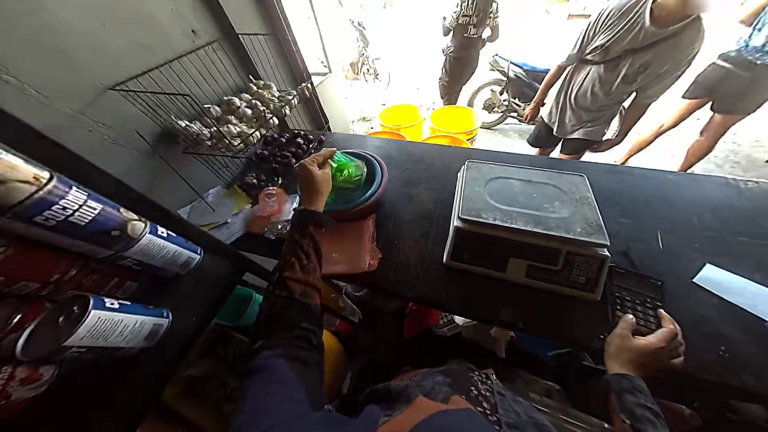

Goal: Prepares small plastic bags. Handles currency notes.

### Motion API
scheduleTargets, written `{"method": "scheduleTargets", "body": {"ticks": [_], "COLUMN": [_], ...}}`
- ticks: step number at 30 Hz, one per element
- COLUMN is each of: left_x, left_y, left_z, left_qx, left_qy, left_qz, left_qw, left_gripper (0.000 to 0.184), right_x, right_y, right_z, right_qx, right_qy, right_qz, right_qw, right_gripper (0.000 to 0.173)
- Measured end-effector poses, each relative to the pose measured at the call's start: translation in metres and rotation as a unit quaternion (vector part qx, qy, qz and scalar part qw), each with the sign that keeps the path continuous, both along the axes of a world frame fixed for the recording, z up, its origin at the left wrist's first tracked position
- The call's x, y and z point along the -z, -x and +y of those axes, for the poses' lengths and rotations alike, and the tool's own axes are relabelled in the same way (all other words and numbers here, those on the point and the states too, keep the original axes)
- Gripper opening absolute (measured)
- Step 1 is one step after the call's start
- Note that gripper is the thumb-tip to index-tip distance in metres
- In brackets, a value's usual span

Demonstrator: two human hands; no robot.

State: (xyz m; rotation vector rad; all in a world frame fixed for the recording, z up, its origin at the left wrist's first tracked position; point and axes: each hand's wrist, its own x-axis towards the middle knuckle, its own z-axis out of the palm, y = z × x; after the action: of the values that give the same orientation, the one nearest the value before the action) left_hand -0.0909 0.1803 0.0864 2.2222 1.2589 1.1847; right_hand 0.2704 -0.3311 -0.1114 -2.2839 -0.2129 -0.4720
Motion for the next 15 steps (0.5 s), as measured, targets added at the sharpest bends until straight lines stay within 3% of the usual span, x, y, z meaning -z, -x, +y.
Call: {"method": "scheduleTargets", "body": {"ticks": [3,6,8,11,13,15], "left_x": [-0.037,-0.031,-0.002,0.039,0.05,0.053], "left_y": [-0.012,-0.031,-0.045,-0.06,-0.061,-0.059], "left_z": [-0.067,-0.14,-0.171,-0.203,-0.217,-0.222], "left_qx": [0.11,0.223,0.274,0.334,0.37,0.393], "left_qy": [-0.063,-0.041,-0.005,0.095,0.156,0.196], "left_qz": [-0.062,-0.057,-0.062,-0.115,-0.155,-0.179], "left_qw": [0.99,0.972,0.96,0.931,0.903,0.88], "left_gripper": [0.028,0.032,0.036,0.034,0.033,0.034], "right_x": [-0.045,-0.111,-0.138,-0.146,-0.147,-0.149], "right_y": [0.036,0.098,0.135,0.164,0.167,0.164], "right_z": [0.028,0.085,0.125,0.173,0.185,0.185], "right_qx": [-0.152,-0.339,-0.432,-0.475,-0.492,-0.518], "right_qy": [-0.06,-0.128,-0.12,-0.02,0.069,0.075], "right_qz": [-0.139,-0.228,-0.22,-0.183,-0.117,-0.039], "right_qw": [0.977,0.904,0.866,0.861,0.86,0.851], "right_gripper": [0.049,0.03,0.02,0.024,0.026,0.019]}}
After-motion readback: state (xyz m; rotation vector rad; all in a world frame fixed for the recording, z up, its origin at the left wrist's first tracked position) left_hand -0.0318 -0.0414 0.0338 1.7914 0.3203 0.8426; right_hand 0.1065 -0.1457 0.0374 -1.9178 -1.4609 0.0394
